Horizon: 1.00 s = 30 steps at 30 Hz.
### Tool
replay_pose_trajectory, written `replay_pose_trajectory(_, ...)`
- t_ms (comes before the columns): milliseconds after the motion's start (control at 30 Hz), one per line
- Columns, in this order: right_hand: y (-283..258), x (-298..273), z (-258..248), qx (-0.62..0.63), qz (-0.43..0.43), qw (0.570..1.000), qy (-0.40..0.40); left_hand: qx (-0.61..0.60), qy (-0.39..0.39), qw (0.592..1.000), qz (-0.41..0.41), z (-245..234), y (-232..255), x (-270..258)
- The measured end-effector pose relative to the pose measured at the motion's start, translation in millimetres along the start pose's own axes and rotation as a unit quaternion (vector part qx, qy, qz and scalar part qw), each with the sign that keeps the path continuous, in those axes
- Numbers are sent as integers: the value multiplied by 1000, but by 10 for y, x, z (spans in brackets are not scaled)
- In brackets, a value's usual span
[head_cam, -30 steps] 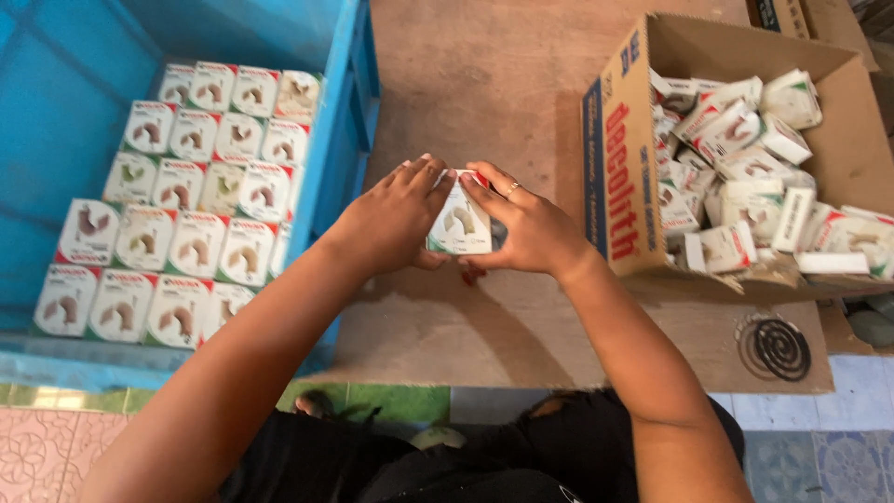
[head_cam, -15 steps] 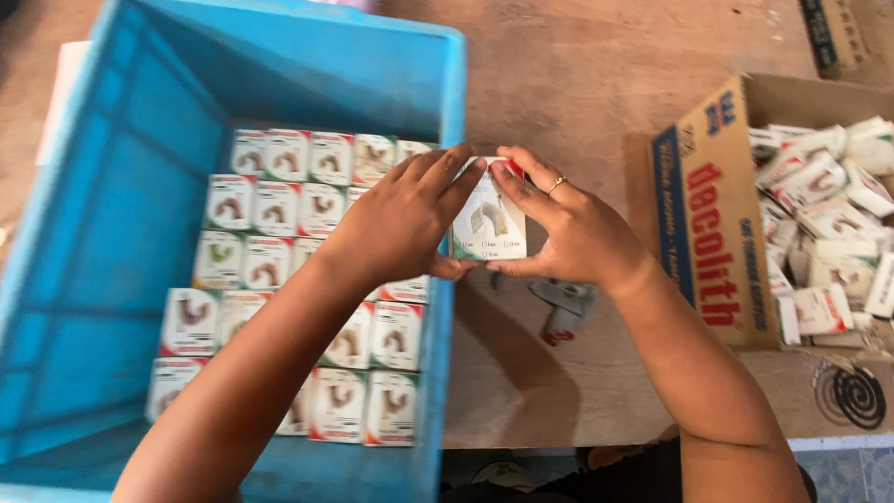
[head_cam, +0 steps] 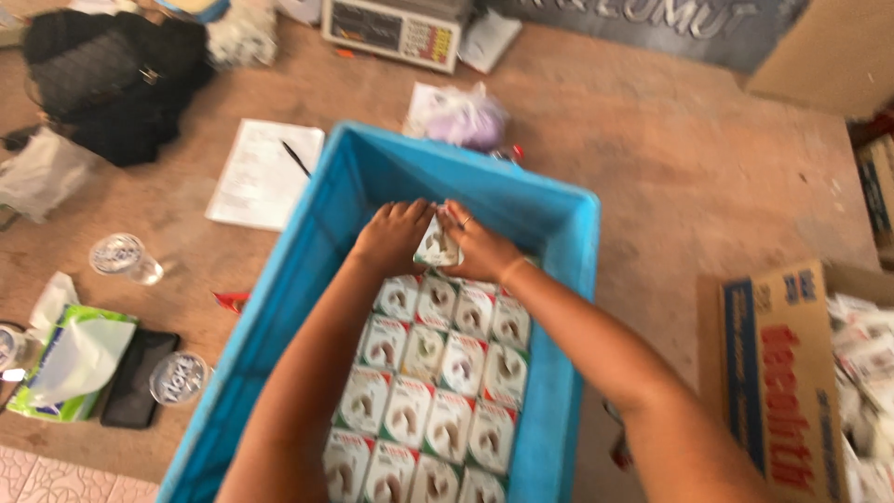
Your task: The person sits on the floor and repeatedly wipes small white boxes with a cloth, then places them into a blue crate. The person handles the boxes one at a time from a cardboard box and arranges them in the crate.
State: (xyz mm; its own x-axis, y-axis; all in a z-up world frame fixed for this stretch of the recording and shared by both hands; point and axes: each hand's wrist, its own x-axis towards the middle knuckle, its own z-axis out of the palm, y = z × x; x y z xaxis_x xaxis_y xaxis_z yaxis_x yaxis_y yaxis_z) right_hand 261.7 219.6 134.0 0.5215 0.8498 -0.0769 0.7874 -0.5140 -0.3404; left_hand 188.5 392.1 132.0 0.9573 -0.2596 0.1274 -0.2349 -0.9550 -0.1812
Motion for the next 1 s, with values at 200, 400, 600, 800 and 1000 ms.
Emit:
replay_pose_trajectory(200,199,821,758,-21,-2,1000,11,84,-12,996,-33,1358,-425,186)
replay_pose_trajectory(400,-63,1145,877,13,48,999,-15,179,-172,966,-66,1478,-530,318)
replay_pose_trajectory(600,-53,1350,1169,-43,49,997,-46,150,-264,948,-94,1394,-511,278)
replay_pose_trajectory(800,-75,1315,1283,-114,38,989,-83,-18,-249,951,-181,2586,-558,323)
replay_pose_trajectory(1000,203,1342,1619,-107,65,986,-109,-130,-322,918,-192,2108,-403,267)
